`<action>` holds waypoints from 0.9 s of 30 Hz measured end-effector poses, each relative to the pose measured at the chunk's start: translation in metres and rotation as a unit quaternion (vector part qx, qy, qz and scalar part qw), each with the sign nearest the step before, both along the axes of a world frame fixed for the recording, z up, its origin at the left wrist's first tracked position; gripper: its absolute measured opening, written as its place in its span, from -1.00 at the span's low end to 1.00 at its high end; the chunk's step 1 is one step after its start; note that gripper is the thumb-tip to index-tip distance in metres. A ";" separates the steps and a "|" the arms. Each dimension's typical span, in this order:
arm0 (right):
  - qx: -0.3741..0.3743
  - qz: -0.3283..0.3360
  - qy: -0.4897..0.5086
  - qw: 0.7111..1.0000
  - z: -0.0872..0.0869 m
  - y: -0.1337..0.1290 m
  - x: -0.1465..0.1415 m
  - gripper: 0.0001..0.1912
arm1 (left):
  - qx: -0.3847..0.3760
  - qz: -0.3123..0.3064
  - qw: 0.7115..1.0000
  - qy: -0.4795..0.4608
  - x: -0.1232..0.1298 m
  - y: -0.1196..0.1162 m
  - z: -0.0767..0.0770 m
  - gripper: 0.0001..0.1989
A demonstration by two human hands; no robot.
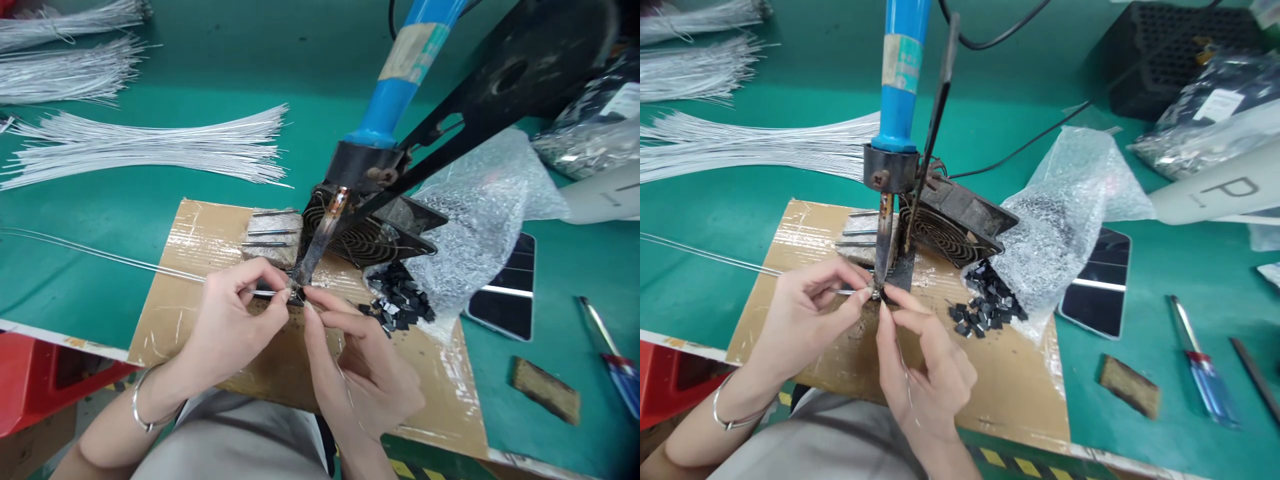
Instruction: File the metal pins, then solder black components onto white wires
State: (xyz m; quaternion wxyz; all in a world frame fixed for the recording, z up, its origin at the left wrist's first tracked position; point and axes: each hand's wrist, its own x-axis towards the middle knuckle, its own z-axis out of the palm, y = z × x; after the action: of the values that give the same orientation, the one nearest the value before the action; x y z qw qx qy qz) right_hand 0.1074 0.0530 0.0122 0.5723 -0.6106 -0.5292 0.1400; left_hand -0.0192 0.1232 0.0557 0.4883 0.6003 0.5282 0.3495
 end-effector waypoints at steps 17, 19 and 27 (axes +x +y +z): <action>0.005 0.003 -0.013 1.000 0.000 0.001 0.001 -0.84 | -0.001 0.000 1.000 -0.002 -0.001 -0.001 -0.001 -0.92; 0.006 0.002 -0.016 1.000 0.001 0.001 0.001 -0.84 | -0.002 -0.001 1.000 -0.005 -0.002 -0.002 -0.001 -0.92; 0.008 0.004 -0.023 1.000 0.000 0.001 0.001 -0.81 | 0.003 -0.002 1.000 -0.003 -0.003 -0.002 -0.001 -0.91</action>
State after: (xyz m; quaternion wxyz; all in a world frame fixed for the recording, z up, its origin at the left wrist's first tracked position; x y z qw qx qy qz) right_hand 0.1084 0.0535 0.0120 0.5642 -0.6071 -0.5456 0.1241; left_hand -0.0219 0.1212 0.0542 0.4892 0.6017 0.5244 0.3515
